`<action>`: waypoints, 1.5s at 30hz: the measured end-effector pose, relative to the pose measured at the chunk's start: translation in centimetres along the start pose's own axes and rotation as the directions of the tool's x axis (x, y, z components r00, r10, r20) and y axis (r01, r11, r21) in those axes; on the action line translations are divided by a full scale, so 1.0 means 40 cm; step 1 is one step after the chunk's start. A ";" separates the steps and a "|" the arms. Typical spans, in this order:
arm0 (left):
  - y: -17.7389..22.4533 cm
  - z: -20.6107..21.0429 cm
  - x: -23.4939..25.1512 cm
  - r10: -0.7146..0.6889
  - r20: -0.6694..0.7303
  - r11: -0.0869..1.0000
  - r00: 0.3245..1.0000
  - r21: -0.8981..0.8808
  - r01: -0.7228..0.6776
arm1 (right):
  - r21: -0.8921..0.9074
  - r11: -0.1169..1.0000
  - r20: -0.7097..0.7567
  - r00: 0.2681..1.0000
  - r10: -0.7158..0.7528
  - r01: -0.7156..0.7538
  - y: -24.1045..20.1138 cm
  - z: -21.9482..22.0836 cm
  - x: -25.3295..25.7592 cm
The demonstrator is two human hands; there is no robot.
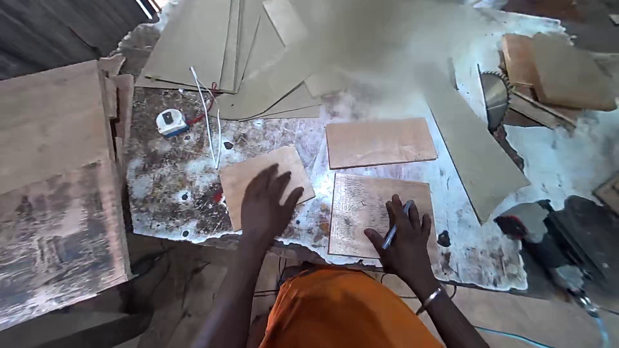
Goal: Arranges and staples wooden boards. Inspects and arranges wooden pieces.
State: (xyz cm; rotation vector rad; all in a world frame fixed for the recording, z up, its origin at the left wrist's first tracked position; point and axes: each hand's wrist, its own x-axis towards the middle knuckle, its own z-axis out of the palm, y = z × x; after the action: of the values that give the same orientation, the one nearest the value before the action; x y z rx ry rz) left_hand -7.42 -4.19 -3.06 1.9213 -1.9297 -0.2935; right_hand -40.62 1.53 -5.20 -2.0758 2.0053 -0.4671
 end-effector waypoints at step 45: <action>0.144 0.147 -0.069 0.068 0.046 0.985 0.997 0.156 -0.075 | 0.048 0.861 0.016 0.861 -0.508 0.506 0.038 0.034 0.090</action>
State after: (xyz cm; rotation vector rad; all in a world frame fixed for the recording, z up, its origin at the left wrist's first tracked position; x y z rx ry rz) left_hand -15.19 -2.04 -6.30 1.9517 -2.0994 -0.1641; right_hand -41.46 -2.24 -6.75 -2.5608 1.3916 -0.5546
